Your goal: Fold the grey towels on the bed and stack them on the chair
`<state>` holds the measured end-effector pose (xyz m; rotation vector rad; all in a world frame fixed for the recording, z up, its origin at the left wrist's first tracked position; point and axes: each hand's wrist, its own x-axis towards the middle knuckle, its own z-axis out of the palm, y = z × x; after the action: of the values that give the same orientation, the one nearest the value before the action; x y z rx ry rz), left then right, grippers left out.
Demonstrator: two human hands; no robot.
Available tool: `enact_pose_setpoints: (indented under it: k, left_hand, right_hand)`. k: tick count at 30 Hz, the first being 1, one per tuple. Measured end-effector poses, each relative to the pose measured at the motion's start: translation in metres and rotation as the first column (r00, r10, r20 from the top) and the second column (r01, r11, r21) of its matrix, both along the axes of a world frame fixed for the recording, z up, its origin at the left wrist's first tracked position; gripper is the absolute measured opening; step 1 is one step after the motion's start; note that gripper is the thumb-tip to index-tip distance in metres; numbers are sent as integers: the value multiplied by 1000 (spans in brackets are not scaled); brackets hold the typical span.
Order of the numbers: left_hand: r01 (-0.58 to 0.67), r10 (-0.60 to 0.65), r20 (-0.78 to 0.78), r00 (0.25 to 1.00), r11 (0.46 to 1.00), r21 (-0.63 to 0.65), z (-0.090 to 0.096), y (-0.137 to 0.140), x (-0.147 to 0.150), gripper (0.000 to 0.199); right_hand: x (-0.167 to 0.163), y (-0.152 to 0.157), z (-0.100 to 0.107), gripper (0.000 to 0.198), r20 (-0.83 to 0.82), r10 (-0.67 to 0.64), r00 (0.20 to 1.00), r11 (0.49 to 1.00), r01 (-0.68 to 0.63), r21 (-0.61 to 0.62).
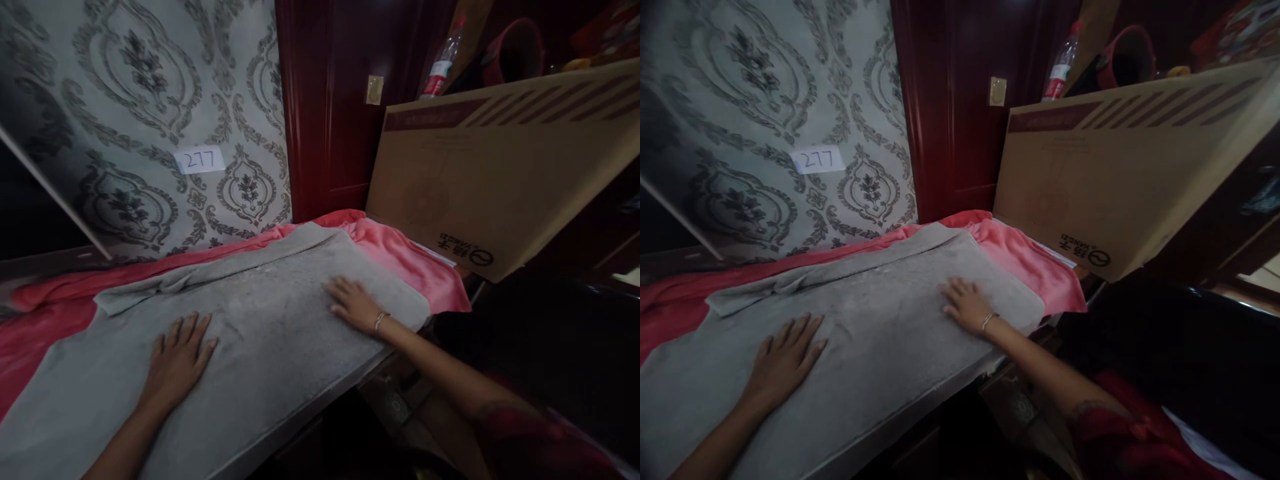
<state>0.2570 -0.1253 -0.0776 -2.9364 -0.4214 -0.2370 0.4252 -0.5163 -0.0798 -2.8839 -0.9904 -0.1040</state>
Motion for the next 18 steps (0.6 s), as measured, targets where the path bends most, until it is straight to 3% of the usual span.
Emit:
enact_pose_setpoints:
  k: [3,6,10,14,18]
  left_hand:
    - [15,-14,11,1000,1000,-15,-1,1,1,67]
    - [25,-25,27,999,999,-20,-2,3,1,69]
    - [35,-35,31,999,999,-22,-3,5,2,70]
    - [34,-33,31,999,999,-23,-5,6,2,71]
    - [26,-25,30,999,999,-18,-5,5,3,69]
  right_hand:
    - [-21,20,-6,63,-62,98,993,995,-97,19]
    - [-15,5,-9,64,-88,57,995,998,-54,31]
    - [12,-52,-16,65,-68,-136,988,991,136,-3]
    - [32,-111,-22,64,-58,-346,937,938,344,-40]
    - [45,-124,-12,62,-78,-512,856,858,505,-92]
